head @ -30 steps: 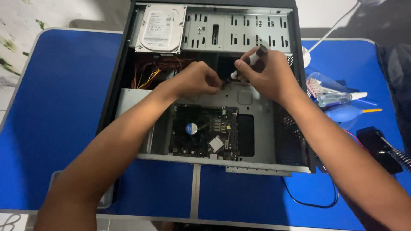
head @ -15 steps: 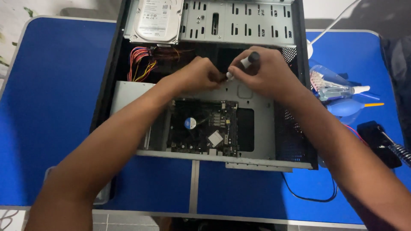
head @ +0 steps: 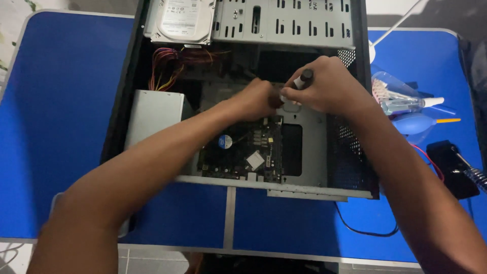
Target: Installing a motherboard into a computer case and connecting internal power and data cables.
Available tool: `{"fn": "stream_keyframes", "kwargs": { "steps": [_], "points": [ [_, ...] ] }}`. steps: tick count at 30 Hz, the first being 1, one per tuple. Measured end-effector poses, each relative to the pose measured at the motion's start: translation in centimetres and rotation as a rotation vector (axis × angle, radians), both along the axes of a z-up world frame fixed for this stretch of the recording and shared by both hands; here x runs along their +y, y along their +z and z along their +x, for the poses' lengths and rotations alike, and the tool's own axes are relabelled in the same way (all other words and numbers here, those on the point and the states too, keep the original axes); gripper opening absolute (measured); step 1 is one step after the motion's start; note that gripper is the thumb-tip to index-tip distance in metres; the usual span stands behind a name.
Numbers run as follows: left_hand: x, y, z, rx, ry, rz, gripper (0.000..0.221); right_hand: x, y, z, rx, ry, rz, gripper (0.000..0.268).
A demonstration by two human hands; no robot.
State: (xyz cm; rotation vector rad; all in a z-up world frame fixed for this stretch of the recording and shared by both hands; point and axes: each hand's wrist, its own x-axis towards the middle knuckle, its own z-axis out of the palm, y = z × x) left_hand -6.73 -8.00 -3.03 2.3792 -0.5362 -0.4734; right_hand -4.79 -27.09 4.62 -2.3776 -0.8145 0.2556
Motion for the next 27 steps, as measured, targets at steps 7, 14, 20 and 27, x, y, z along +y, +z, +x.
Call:
{"fn": "stream_keyframes", "kwargs": {
  "steps": [7,14,20,27],
  "points": [
    [0.7,0.3,-0.1,0.075,-0.024,0.072,0.02,0.5,0.1,-0.2,0.085,-0.037,-0.082,0.029],
    [0.7,-0.6,0.4,0.102,-0.047,0.075,0.021,0.7,-0.5,0.3,0.108,-0.016,-0.133,0.028],
    [0.1,1.9,-0.2,0.094,-0.069,0.197,0.022,1.3,-0.3,0.0,0.142,-0.009,-0.13,0.026],
    [1.2,1.6,-0.2,0.176,-0.034,0.264,0.02,1.5,-0.7,-0.1,0.142,-0.029,-0.161,0.024]
  ]
}}
